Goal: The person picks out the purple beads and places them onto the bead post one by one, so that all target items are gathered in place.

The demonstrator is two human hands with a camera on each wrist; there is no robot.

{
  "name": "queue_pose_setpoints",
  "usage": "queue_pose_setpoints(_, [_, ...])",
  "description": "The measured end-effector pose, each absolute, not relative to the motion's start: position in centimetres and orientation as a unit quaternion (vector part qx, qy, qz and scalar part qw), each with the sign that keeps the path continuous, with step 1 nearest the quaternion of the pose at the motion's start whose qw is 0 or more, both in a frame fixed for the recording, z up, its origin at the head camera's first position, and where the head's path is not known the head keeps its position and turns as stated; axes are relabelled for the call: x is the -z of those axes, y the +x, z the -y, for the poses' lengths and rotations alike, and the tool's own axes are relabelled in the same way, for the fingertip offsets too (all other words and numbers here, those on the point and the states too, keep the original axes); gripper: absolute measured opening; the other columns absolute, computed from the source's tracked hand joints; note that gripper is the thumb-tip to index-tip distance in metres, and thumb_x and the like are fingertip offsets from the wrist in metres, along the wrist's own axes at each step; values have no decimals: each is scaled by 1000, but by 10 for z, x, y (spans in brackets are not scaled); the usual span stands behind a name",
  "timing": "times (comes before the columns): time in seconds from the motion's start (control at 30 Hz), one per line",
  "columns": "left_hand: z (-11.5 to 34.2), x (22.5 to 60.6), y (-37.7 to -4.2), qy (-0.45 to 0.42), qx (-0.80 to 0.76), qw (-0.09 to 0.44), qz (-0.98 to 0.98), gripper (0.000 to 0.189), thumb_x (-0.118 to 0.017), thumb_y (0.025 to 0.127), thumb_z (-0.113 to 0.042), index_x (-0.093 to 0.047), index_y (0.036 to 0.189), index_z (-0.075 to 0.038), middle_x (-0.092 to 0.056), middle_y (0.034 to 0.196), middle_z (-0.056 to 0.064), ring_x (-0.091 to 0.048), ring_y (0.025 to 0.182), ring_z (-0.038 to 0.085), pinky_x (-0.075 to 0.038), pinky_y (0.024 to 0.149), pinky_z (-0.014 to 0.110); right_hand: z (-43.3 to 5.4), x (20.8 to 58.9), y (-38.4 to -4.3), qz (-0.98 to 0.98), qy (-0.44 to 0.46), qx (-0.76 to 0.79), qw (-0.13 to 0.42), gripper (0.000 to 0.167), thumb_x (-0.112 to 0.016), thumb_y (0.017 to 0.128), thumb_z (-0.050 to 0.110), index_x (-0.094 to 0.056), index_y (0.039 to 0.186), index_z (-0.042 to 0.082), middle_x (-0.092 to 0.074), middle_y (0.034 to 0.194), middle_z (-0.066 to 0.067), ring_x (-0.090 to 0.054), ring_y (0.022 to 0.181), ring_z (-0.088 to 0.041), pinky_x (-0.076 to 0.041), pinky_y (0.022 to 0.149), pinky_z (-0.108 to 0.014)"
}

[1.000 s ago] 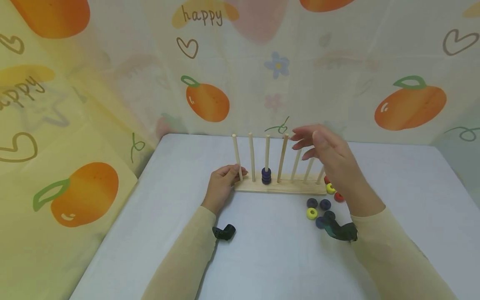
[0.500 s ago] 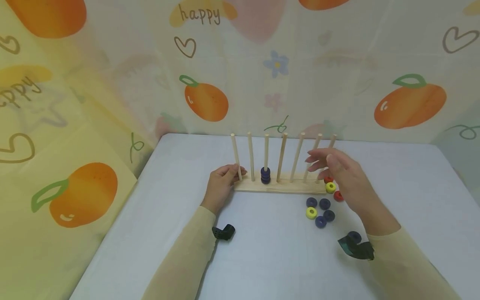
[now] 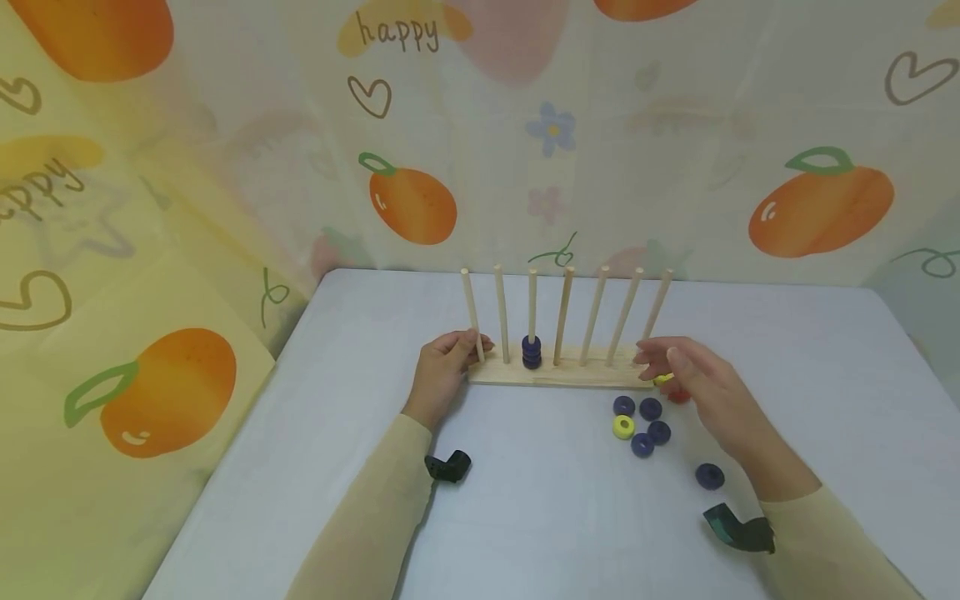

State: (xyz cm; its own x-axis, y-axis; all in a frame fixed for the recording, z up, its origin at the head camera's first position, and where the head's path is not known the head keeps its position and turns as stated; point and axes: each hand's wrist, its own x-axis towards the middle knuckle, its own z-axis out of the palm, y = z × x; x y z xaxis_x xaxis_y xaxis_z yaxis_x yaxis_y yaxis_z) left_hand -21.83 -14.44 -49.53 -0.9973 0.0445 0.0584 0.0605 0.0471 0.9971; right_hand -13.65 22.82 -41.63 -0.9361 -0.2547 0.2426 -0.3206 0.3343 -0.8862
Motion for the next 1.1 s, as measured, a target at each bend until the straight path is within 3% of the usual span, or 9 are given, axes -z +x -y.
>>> queue_pose_setpoints(0.3, [144,497,-219,-40,703,10,710,48,-69,108,-47,-80,113,-1,-79,113,12,-73,115,28,-59,102,38,-245,442,-126,834,144,-533,12,33,-51,117,15,-62,144,-1,-69,126,-15,-69,104,-17,-55,87,-18])
queue_pose_setpoints(0.63, [145,496,-219,-42,701,6,712,47,-69,108,-48,-81,112,-3,-79,113,11,-73,116,26,-58,103,39,-257,464,-117,853,100,-511,-26,40,-64,114,22,-59,148,2,-69,134,-17,-63,112,-2,-59,84,-23])
queue_pose_setpoints(0.93, [144,495,-218,-36,694,7,719,45,-67,109,-46,-81,113,-4,-79,113,10,-73,116,24,-58,104,38,-265,479,-111,836,100,-539,-27,44,-75,106,13,-61,145,1,-70,126,-16,-67,107,-11,-56,89,-18])
queue_pose_setpoints(1.1, [145,495,-218,-36,692,7,721,45,-67,109,-46,-81,114,-3,-79,113,10,-73,116,24,-57,104,38,-266,487,-112,845,144,-514,-13,47,-82,97,4,-64,140,0,-72,119,-12,-68,101,-11,-56,83,-19])
